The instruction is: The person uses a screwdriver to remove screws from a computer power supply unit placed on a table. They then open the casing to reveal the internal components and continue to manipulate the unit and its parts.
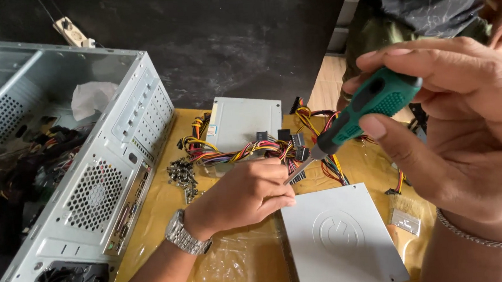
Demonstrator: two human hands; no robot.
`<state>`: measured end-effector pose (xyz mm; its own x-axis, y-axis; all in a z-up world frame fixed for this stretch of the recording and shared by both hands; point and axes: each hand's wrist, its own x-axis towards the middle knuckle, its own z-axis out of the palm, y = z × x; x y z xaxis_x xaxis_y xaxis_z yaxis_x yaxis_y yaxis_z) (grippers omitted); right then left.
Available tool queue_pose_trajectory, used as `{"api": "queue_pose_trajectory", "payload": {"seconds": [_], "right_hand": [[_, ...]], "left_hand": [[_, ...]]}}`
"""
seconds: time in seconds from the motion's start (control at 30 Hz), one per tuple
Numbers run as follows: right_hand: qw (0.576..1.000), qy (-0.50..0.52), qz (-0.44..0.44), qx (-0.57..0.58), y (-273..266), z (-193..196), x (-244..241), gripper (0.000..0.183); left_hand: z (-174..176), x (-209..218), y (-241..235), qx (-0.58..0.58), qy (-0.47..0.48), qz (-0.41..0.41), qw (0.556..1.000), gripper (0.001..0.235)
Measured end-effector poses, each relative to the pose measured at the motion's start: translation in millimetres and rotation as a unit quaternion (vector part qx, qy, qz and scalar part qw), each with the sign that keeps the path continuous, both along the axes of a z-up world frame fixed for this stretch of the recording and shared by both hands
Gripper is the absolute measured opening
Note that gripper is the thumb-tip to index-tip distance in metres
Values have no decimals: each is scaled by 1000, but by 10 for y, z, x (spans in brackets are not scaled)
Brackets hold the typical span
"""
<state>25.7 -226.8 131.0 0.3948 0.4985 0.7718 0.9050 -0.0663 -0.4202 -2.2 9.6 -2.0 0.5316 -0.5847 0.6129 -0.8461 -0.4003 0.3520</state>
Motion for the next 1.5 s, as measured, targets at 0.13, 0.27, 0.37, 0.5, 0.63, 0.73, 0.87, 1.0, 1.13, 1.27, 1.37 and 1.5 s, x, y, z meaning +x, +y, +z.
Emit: {"api": "queue_pose_trajectory", "payload": {"seconds": [0.13,0.27,0.37,0.5,0.63,0.73,0.87,1.0,1.13,1.27,1.37,1.5], "right_hand": [[999,-42,-10,0,18,93,18,47],[991,-131,-29,19,63,153,23,42],[986,-155,-46,29,73,203,-10,39],[978,-195,-75,26,14,282,-32,30],[977,-190,-77,58,-106,327,-45,29],[975,-189,-88,75,-209,366,-76,27],[972,-198,-87,92,-338,425,-129,24],[968,-217,-71,107,-456,489,-179,21],[965,-220,-91,108,-573,464,-202,21],[969,-209,-95,90,-656,450,-205,20],[969,-210,-99,80,-693,452,-223,21],[964,-234,-105,74,-681,520,-288,19]], "left_hand": [[2,-51,-63,41,-5,41,998,21],[-8,-113,-144,126,-50,116,984,23],[40,-149,-211,144,-66,143,977,20],[157,-196,-280,186,-90,173,963,20],[151,-257,-381,212,-136,185,950,31],[62,-281,-466,210,-198,240,927,38],[-38,-295,-581,257,-181,328,891,30],[-55,-334,-710,309,-161,395,850,25],[-141,-403,-731,332,-195,395,834,26],[-168,-417,-681,331,-121,402,845,22],[-43,-427,-727,325,-82,403,852,18],[93,-460,-778,337,-85,393,851,17]]}}
